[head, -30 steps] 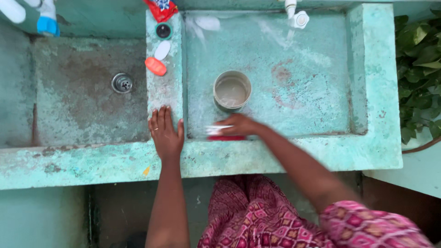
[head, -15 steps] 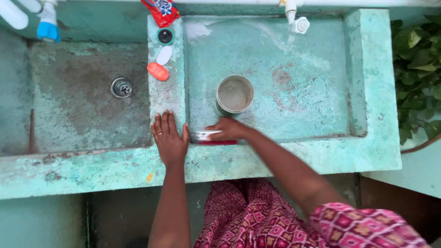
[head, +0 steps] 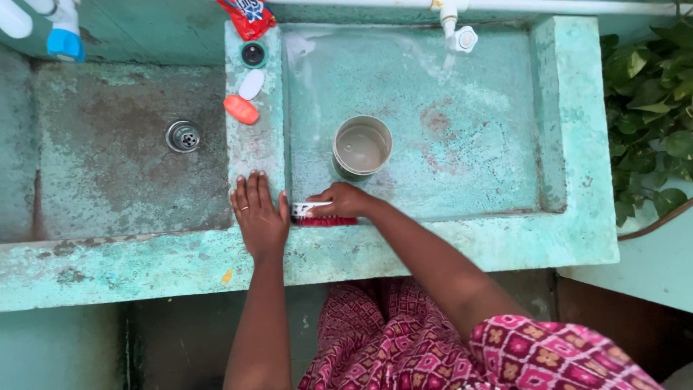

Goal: The person cleans a concrete outdoor sink using a brush and a cloth, scrubbing the surfaces and rinsing them with water from a cup.

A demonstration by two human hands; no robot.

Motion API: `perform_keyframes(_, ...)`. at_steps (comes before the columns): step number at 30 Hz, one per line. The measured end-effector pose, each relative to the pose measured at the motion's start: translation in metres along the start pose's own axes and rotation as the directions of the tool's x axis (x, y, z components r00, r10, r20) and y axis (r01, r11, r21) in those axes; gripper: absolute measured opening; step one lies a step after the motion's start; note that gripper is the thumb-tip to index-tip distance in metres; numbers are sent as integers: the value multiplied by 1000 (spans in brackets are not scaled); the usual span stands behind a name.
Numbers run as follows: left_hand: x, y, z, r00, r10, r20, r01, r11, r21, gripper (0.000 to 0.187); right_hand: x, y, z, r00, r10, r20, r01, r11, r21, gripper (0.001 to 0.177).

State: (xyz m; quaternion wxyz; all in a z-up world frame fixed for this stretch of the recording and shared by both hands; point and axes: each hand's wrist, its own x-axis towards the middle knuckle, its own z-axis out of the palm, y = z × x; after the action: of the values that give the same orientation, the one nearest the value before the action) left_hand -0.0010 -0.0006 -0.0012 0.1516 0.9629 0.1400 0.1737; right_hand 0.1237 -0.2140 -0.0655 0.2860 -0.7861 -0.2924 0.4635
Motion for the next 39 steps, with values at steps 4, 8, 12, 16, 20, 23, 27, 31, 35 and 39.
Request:
perform_keyframes(4,-3,1,2,1000,1,-10,-1,1000,13,55,-67,54,-37,999,21,-30,-23,995,-99,65)
perform_keyframes(8,0,3,0,1000,5,-18,-5,999,45,54,-124,97,-77,975,220,-38,-223,969,-107,66)
perform_keyframes(12,0,3,1,1000,12,-18,-11,998,57,54,-71,65,-34,999,-29,-25,29,1000,-9,66)
perform_keyframes(16,-1,3,-3,1000,15,-22,-14,999,34,55,-21,-23,11,960,-178,-215,166,983,-73,71)
perform_keyframes(20,-3,0,0,1000,17,-5,-17,1000,14,54,-61,-5,-13,954,-244,-171,235,969,-75,77)
perform_keyframes(23,-2,2,1,999,26,-28,-24,998,54,55,-115,42,-54,991,-60,-121,17,944,-330,71)
perform_keyframes(27,-3,2,1,999,19,-33,-17,998,61,55,-106,51,-39,969,4,-246,-68,965,-254,70)
perform_keyframes(31,1,3,-1,999,15,-31,-14,999,44,55,-25,-20,24,883,-289,-370,174,934,-314,62)
perform_keyframes(35,2,3,-4,1000,3,9,-4,999,41,55,-23,-42,9,950,-210,-231,155,960,-235,64)
perform_keyframes(39,2,4,-4,1000,17,-23,-15,999,45,55,-68,-7,-42,992,114,51,-113,993,-34,76)
